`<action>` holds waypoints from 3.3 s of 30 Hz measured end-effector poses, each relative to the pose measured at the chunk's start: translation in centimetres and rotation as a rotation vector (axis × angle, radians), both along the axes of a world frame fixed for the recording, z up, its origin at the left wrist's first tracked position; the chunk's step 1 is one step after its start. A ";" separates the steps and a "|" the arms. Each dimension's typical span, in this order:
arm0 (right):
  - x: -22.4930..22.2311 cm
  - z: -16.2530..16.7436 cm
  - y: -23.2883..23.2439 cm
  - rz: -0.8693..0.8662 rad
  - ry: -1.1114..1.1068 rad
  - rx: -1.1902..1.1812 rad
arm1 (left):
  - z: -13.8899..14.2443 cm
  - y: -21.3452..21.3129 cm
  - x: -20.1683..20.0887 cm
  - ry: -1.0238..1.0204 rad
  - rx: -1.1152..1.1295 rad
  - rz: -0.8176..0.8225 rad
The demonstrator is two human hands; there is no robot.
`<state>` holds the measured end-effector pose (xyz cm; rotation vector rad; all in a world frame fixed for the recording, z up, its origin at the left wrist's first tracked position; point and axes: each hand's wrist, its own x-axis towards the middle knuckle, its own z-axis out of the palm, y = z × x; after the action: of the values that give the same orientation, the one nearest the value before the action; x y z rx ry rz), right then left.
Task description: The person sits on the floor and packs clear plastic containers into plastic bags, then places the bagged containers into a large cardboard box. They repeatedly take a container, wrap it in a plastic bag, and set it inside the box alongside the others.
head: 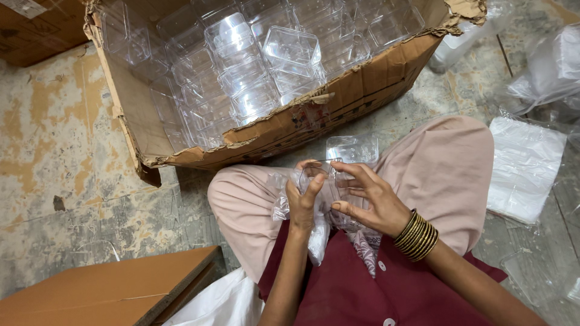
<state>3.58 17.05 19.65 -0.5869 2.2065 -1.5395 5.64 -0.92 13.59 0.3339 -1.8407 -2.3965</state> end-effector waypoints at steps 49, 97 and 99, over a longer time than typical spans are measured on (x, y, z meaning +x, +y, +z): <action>-0.7 2.4 0.0 -0.022 0.118 0.034 | -0.2 -0.6 -1.2 0.030 0.130 -0.076; -0.4 0.7 0.2 -0.017 0.088 -0.078 | 1.5 0.2 -0.5 0.042 0.161 -0.003; -0.3 0.7 0.3 -0.026 0.098 -0.077 | 1.3 0.4 -0.4 0.030 0.186 -0.001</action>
<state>3.23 17.33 20.39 -0.6725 2.2427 -1.6485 5.20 -0.55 14.92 0.3108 -1.6099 -2.5647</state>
